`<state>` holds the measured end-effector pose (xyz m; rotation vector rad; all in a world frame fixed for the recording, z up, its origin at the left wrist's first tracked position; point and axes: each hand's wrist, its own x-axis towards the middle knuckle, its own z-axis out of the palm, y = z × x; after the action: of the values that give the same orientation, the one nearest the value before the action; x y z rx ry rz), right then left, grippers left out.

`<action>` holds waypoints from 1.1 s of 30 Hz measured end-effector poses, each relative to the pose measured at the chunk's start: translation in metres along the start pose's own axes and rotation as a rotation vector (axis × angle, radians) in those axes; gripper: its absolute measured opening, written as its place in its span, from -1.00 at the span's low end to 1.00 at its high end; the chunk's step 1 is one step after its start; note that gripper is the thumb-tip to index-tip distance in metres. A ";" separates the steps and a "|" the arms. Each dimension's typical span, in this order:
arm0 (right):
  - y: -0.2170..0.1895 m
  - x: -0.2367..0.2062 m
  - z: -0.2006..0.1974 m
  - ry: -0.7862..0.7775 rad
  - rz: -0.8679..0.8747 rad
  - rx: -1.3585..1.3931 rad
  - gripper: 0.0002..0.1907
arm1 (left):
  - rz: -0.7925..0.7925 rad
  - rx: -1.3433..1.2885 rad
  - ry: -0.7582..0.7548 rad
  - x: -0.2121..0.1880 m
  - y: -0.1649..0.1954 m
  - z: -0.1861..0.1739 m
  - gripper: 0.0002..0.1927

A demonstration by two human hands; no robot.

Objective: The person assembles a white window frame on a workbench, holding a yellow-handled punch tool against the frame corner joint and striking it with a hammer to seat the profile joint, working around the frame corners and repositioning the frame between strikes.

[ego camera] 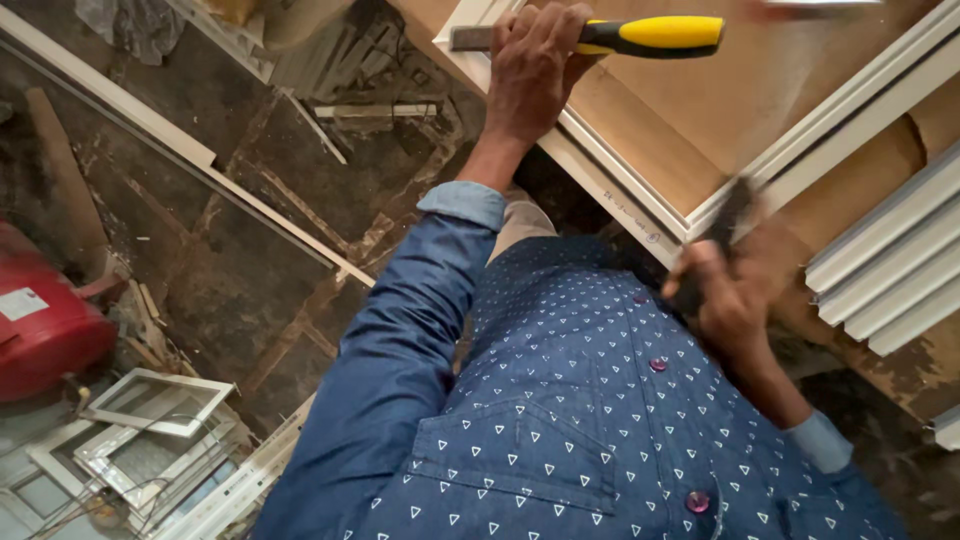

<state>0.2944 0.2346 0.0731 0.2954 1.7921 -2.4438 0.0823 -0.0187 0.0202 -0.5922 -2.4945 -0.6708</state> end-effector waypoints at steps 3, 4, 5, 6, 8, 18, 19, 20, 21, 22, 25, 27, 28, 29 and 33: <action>0.000 0.005 -0.007 -0.131 0.089 -0.041 -0.23 | -0.042 -0.048 -0.047 -0.001 0.001 -0.002 -0.65; -0.001 0.005 -0.010 -0.076 0.075 -0.007 -0.27 | -0.049 -0.061 -0.053 0.000 0.001 -0.001 -0.66; -0.001 0.005 -0.010 -0.027 0.066 0.027 -0.31 | -0.062 -0.070 -0.060 0.000 0.001 -0.002 -0.67; -0.002 0.005 -0.011 0.046 0.017 0.062 -0.32 | -0.061 -0.058 -0.059 -0.001 0.001 -0.001 -0.67; 0.002 0.002 -0.006 0.187 -0.093 0.134 -0.30 | -0.055 -0.035 -0.052 0.001 0.001 0.000 -0.68; 0.015 -0.007 -0.018 0.077 0.010 0.156 -0.30 | -0.089 -0.002 -0.089 -0.001 -0.001 0.003 -0.67; 0.017 -0.007 -0.019 0.137 -0.049 0.184 -0.32 | -0.086 -0.010 -0.080 -0.001 -0.001 0.004 -0.68; 0.020 -0.008 -0.018 0.197 -0.113 0.214 -0.34 | -0.080 -0.017 -0.069 -0.002 -0.001 0.004 -0.68; 0.025 -0.007 -0.016 0.211 -0.032 0.232 -0.47 | -0.077 -0.017 -0.066 -0.002 -0.002 0.005 -0.67; 0.030 -0.006 -0.012 0.225 0.049 0.250 -0.56 | -0.074 -0.018 -0.062 -0.003 -0.002 0.006 -0.67; 0.033 -0.004 -0.010 -0.035 0.127 0.087 -0.40 | -0.118 -0.009 -0.099 -0.003 -0.004 0.008 -0.66; 0.028 -0.005 -0.012 -0.115 0.136 0.017 -0.28 | -0.108 0.004 -0.079 -0.006 -0.006 0.009 -0.62; 0.024 -0.006 -0.016 -0.056 0.141 0.026 -0.34 | -0.070 0.002 -0.030 -0.006 -0.007 0.011 -0.59; 0.021 -0.007 -0.017 0.001 0.149 0.030 -0.39 | -0.036 -0.001 0.020 -0.006 -0.007 0.012 -0.56; 0.019 -0.009 -0.012 0.187 -0.016 0.230 -0.26 | -0.113 0.030 -0.093 -0.008 -0.010 0.017 -0.57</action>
<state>0.3080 0.2404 0.0536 0.5465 1.5786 -2.7181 0.0781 -0.0192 -0.0008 -0.4850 -2.6361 -0.6602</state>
